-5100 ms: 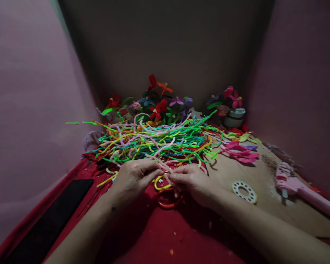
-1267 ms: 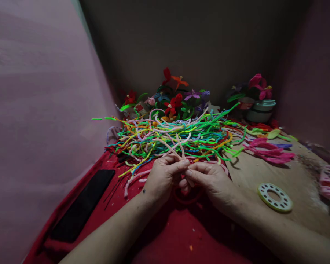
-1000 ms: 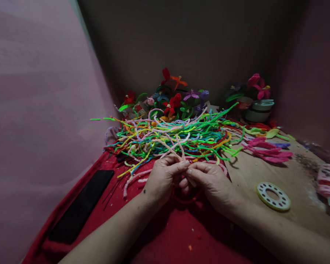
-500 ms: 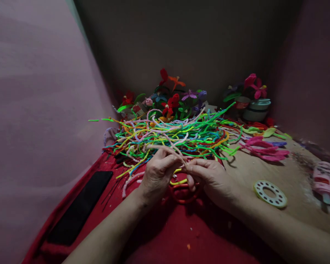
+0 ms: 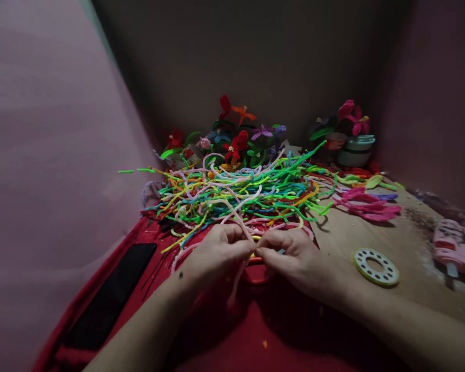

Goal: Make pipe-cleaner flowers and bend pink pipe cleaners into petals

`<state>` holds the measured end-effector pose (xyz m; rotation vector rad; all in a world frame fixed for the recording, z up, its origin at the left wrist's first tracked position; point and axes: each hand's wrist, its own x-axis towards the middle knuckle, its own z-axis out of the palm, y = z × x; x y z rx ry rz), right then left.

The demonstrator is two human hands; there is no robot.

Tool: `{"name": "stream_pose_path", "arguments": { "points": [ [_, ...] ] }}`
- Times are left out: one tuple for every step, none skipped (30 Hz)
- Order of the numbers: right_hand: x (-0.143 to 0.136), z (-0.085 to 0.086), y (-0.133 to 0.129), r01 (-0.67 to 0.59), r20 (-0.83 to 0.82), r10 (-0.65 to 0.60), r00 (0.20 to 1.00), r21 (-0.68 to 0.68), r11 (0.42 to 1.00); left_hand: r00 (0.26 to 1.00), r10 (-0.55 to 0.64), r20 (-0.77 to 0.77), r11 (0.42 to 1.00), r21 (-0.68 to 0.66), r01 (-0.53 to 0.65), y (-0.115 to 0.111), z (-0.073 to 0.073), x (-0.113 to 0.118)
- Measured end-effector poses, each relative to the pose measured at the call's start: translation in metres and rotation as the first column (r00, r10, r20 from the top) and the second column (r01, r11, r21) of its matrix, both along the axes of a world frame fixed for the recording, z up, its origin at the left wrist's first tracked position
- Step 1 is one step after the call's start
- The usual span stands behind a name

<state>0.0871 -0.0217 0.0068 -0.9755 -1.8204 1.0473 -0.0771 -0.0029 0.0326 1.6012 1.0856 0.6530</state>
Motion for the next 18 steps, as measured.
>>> {"name": "stream_pose_path", "arguments": {
  "points": [
    [0.000, -0.001, -0.002, 0.039, 0.071, -0.052, 0.996, 0.168, 0.985, 0.993, 0.017, 0.114, 0.982, -0.189, 0.004, 0.000, -0.002, 0.002],
    [0.000, -0.002, -0.004, 0.070, 0.115, -0.112, 0.987, 0.319, 0.945, 0.974, 0.045, 0.221, 0.943, -0.331, 0.032, 0.001, -0.004, 0.004],
    [0.000, -0.004, -0.005, 0.090, 0.134, -0.163, 0.977, 0.431, 0.898, 0.950, 0.074, 0.303, 0.907, -0.417, 0.062, 0.002, -0.006, 0.005],
    [0.000, -0.004, -0.005, 0.104, 0.135, -0.193, 0.972, 0.489, 0.866, 0.930, 0.093, 0.355, 0.886, -0.456, 0.085, 0.003, -0.008, 0.006],
    [0.000, -0.005, -0.005, 0.118, 0.122, -0.205, 0.971, 0.499, 0.859, 0.921, 0.101, 0.376, 0.885, -0.457, 0.090, 0.004, -0.009, 0.006],
    [0.000, -0.004, -0.005, 0.127, 0.104, -0.196, 0.975, 0.459, 0.879, 0.923, 0.103, 0.371, 0.904, -0.422, 0.068, 0.005, -0.008, 0.005],
    [0.001, -0.003, -0.004, 0.132, 0.078, -0.175, 0.981, 0.385, 0.913, 0.932, 0.105, 0.348, 0.934, -0.356, 0.028, 0.005, -0.007, 0.004],
    [0.001, -0.001, -0.003, 0.131, 0.045, -0.150, 0.988, 0.289, 0.948, 0.942, 0.109, 0.318, 0.963, -0.269, -0.020, 0.005, -0.005, 0.002],
    [0.001, 0.001, -0.003, 0.122, 0.003, -0.124, 0.992, 0.188, 0.975, 0.952, 0.110, 0.286, 0.983, -0.172, -0.062, 0.005, -0.002, 0.000],
    [0.001, 0.004, -0.002, 0.105, -0.043, -0.101, 0.994, 0.096, 0.990, 0.960, 0.107, 0.258, 0.993, -0.074, -0.091, 0.004, 0.001, -0.002],
    [0.001, 0.006, -0.002, 0.084, -0.086, -0.082, 0.993, 0.020, 0.996, 0.966, 0.096, 0.239, 0.994, 0.020, -0.104, 0.003, 0.004, -0.003],
    [0.001, 0.007, -0.002, 0.065, -0.122, -0.070, 0.990, -0.039, 0.997, 0.974, 0.070, 0.215, 0.990, 0.104, -0.094, 0.002, 0.007, -0.003],
    [0.001, 0.008, -0.002, 0.046, -0.152, -0.059, 0.987, -0.085, 0.995, 0.982, 0.037, 0.184, 0.982, 0.178, -0.071, 0.001, 0.009, -0.004],
    [0.001, 0.009, -0.001, 0.025, -0.177, -0.046, 0.983, -0.121, 0.992, 0.989, 0.003, 0.148, 0.969, 0.244, -0.040, 0.000, 0.010, -0.004],
    [0.001, 0.010, -0.001, 0.006, -0.195, -0.036, 0.980, -0.148, 0.989, 0.994, -0.028, 0.106, 0.952, 0.305, -0.006, -0.001, 0.011, -0.004],
    [0.000, 0.010, -0.001, -0.011, -0.207, -0.025, 0.978, -0.168, 0.986, 0.997, -0.046, 0.064, 0.932, 0.362, 0.020, -0.001, 0.011, -0.004],
    [0.000, 0.010, -0.001, -0.024, -0.216, -0.017, 0.976, -0.182, 0.983, 0.998, -0.050, 0.026, 0.912, 0.409, 0.035, -0.001, 0.011, -0.004],
    [0.000, 0.010, 0.000, -0.032, -0.219, -0.010, 0.976, -0.189, 0.981, 0.999, -0.048, -0.004, 0.896, 0.443, 0.045, -0.001, 0.011, -0.003]
  ]
}}
